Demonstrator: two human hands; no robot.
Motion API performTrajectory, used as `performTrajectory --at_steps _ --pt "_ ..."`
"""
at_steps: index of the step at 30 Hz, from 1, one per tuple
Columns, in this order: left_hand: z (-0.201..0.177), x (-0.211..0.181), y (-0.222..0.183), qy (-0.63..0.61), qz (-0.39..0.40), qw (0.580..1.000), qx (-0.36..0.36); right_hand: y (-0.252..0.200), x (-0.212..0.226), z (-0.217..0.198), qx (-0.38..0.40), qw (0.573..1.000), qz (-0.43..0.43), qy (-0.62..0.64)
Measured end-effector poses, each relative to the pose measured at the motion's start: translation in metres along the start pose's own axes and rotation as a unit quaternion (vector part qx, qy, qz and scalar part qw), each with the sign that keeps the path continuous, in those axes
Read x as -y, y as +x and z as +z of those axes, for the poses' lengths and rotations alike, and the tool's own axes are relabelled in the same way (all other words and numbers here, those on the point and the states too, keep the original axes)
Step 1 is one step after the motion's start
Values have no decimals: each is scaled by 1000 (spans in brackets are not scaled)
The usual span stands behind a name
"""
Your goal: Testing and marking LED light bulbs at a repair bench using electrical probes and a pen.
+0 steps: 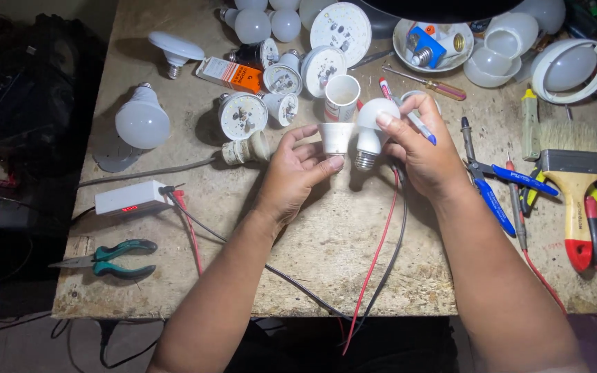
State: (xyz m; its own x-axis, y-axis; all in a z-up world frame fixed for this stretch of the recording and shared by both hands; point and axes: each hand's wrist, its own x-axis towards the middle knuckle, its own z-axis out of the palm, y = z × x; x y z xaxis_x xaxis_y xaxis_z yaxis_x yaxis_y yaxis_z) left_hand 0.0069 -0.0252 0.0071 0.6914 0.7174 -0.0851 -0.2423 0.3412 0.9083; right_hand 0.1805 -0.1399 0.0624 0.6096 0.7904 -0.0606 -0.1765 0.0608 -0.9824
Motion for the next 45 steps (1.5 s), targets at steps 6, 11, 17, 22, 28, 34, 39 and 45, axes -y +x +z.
performTrajectory --at_steps 6,11,17,22,28,34,39,45 --pt "7 -4 -5 6 -11 1000 5 9 -15 -13 11 997 48 60" --pt "17 -18 -12 17 -2 1000 -5 7 -18 -9 24 985 85 145" --pt "19 -18 -13 21 5 1000 -15 -2 -6 10 19 988 59 140" --pt "18 -19 -13 13 11 1000 -2 -9 8 15 35 937 143 315" --pt "22 -19 -14 20 18 1000 0 -6 -5 8 23 952 125 278" --pt "25 -26 -17 31 24 999 13 1 -9 3 22 940 142 310" --pt "27 -27 -18 34 26 999 27 2 -3 2 49 929 140 339" --pt "27 -27 -18 40 23 998 32 3 -4 4 51 933 133 330"
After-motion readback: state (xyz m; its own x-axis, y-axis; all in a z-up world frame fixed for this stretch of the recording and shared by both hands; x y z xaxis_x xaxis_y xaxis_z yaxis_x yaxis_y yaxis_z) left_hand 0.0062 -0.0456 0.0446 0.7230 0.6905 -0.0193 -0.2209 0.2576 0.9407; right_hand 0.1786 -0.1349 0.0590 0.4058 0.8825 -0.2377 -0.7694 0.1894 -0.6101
